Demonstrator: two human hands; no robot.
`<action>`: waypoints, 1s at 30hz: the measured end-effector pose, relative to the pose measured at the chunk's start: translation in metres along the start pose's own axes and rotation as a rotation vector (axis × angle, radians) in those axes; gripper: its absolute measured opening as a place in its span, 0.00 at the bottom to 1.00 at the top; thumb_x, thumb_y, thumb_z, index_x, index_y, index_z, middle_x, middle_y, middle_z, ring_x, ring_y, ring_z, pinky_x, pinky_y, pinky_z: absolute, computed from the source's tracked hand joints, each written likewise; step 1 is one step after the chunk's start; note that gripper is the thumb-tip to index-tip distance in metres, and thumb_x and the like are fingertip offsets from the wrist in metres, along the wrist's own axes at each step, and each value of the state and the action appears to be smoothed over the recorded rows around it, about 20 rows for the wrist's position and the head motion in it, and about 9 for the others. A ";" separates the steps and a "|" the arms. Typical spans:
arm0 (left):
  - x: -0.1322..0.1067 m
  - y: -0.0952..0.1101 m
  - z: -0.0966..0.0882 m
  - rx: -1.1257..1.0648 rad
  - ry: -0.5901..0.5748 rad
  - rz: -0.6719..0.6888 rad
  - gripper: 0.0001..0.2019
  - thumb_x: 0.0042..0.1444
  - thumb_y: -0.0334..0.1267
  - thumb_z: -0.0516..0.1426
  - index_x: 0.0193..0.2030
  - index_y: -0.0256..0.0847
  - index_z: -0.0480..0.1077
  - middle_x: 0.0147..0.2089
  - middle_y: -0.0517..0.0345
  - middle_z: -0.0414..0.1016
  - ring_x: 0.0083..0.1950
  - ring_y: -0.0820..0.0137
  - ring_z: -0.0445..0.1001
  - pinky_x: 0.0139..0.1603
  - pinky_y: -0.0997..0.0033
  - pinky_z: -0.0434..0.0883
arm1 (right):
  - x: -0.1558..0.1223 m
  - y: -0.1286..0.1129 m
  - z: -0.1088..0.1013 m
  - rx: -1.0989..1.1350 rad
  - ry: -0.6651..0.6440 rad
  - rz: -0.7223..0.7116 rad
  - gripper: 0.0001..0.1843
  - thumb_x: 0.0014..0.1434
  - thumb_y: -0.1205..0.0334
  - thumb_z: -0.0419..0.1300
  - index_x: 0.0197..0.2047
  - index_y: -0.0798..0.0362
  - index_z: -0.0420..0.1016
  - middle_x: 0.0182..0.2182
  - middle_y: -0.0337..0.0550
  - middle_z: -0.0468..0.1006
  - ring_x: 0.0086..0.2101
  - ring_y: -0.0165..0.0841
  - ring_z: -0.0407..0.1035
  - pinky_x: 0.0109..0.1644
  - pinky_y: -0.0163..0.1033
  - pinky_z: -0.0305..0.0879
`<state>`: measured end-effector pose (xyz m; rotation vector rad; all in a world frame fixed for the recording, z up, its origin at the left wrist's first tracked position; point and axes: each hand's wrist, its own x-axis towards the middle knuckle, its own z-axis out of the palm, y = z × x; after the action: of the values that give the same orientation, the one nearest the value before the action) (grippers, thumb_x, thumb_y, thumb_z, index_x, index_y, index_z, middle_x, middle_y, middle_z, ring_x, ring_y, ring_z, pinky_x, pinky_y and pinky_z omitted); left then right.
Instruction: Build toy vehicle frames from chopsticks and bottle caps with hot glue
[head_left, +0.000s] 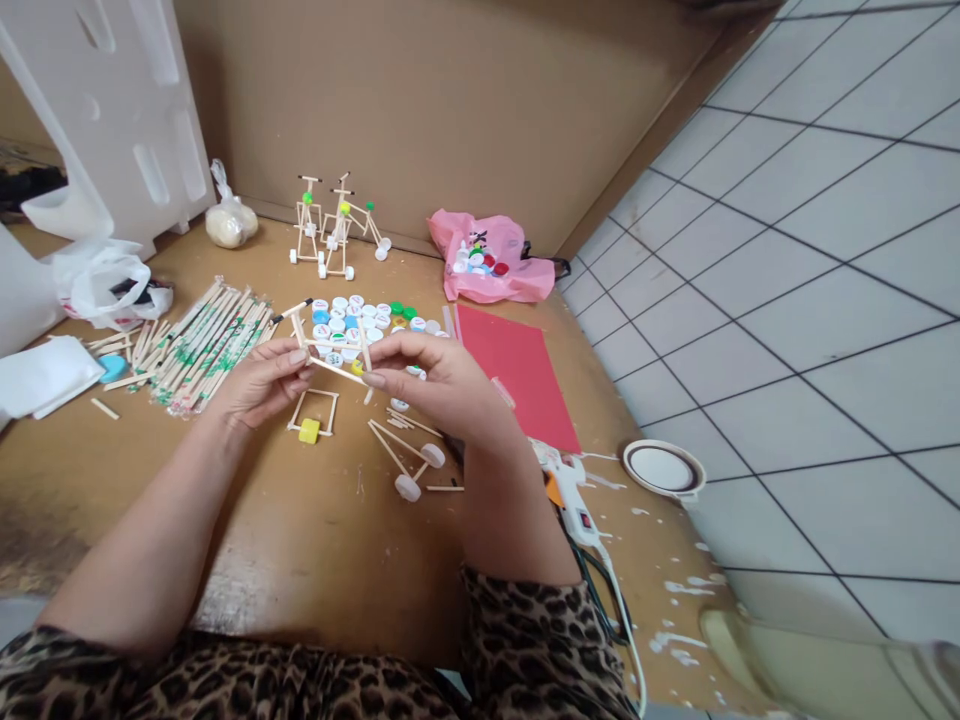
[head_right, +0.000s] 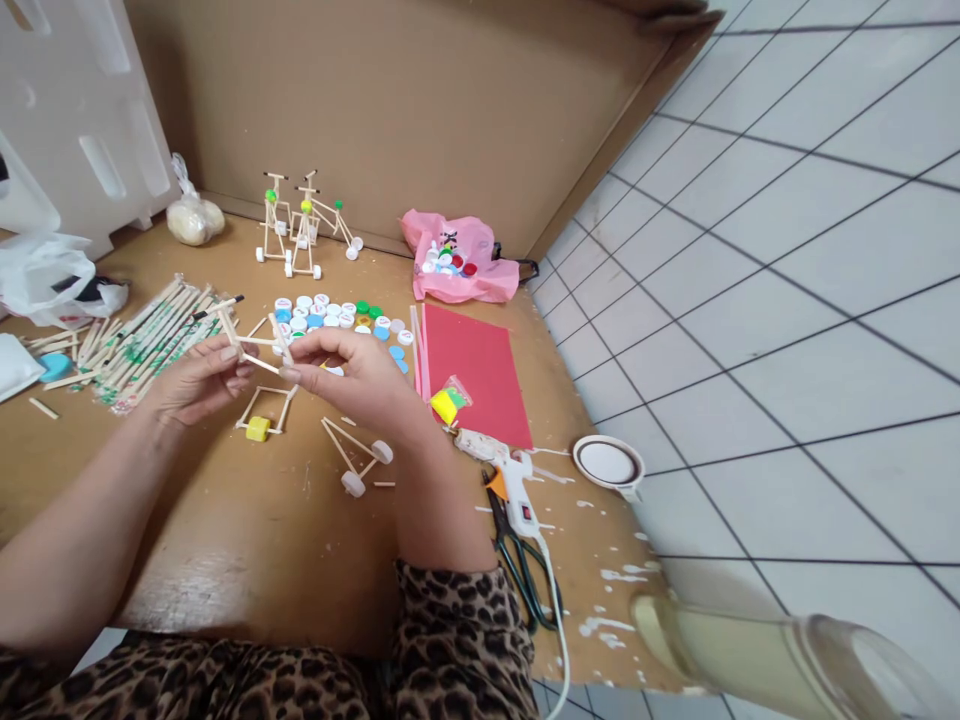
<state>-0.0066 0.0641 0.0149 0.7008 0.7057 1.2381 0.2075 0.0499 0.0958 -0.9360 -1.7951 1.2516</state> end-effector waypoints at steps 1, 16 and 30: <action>0.000 0.001 0.000 0.019 0.004 -0.001 0.16 0.26 0.33 0.78 0.23 0.37 0.80 0.22 0.61 0.73 0.24 0.79 0.66 0.22 0.80 0.63 | 0.001 0.000 0.001 -0.008 0.006 -0.011 0.13 0.49 0.50 0.74 0.28 0.48 0.79 0.29 0.36 0.77 0.32 0.29 0.68 0.42 0.40 0.66; -0.003 -0.002 0.005 0.133 -0.034 0.077 0.16 0.24 0.39 0.79 0.20 0.41 0.80 0.20 0.60 0.73 0.23 0.77 0.65 0.23 0.77 0.62 | -0.004 -0.007 0.002 -0.093 -0.068 -0.066 0.23 0.54 0.42 0.70 0.24 0.51 0.72 0.23 0.34 0.68 0.27 0.27 0.59 0.32 0.36 0.56; -0.003 -0.006 0.004 0.142 -0.160 0.049 0.16 0.28 0.41 0.79 0.21 0.39 0.79 0.19 0.61 0.70 0.22 0.78 0.63 0.23 0.77 0.61 | -0.009 -0.013 -0.008 -0.188 -0.122 -0.109 0.19 0.59 0.48 0.67 0.24 0.51 0.72 0.22 0.34 0.68 0.27 0.26 0.60 0.32 0.36 0.55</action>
<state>-0.0007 0.0594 0.0126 0.9291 0.6506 1.1697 0.2166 0.0418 0.1082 -0.8659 -2.0599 1.1066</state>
